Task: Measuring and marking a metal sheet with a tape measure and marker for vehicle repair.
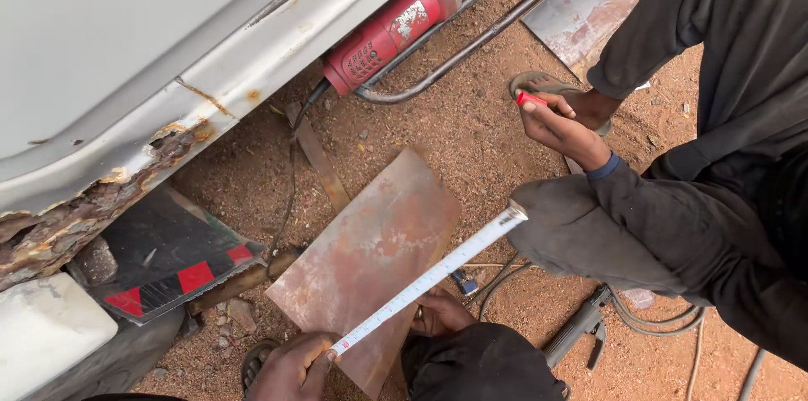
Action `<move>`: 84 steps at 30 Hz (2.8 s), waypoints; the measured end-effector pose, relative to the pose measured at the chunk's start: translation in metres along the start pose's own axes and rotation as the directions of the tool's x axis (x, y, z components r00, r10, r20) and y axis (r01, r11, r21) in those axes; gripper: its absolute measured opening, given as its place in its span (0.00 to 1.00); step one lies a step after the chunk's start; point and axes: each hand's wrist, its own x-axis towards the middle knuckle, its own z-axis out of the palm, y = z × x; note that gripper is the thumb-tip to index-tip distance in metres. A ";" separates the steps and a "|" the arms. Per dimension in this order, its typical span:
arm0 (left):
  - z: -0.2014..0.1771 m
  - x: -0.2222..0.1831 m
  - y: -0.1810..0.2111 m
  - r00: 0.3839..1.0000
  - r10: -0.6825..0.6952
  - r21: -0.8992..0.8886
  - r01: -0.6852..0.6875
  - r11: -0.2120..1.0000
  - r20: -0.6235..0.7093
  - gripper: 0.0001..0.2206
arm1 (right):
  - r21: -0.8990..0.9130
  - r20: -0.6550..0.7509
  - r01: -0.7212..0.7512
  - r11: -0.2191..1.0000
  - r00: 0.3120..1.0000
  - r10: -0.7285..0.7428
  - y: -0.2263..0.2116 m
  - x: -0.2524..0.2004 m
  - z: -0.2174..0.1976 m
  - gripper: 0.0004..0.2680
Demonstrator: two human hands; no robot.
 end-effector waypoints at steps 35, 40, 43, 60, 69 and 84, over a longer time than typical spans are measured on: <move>-0.056 0.016 -0.001 0.935 0.354 0.373 -0.322 0.870 -0.017 0.11 | -0.124 0.326 0.155 -0.980 0.939 0.108 0.073 0.113 -0.163 0.08; -0.066 0.010 -0.004 0.915 0.348 0.314 -0.277 0.908 -0.202 0.07 | -0.216 0.551 0.213 -0.953 0.832 0.061 0.074 0.089 -0.152 0.07; -0.070 0.005 0.012 0.891 0.353 0.216 -0.299 0.929 -0.285 0.09 | -0.179 0.655 0.232 -0.956 0.753 0.060 0.068 0.081 -0.149 0.08; -0.053 0.008 -0.005 0.961 -0.082 -0.101 0.057 0.993 -0.264 0.08 | -0.098 0.219 -0.017 -0.995 0.975 -0.039 0.090 0.163 -0.141 0.08; -0.017 0.048 -0.084 0.878 -0.460 0.033 0.460 0.887 0.132 0.12 | 0.274 -0.340 -0.059 -0.960 0.928 -0.154 -0.011 0.230 -0.209 0.13; 0.011 0.065 -0.168 0.872 -0.404 0.237 0.345 0.908 0.277 0.12 | 0.283 -0.256 -0.137 -0.949 0.943 -0.212 -0.087 0.225 -0.277 0.13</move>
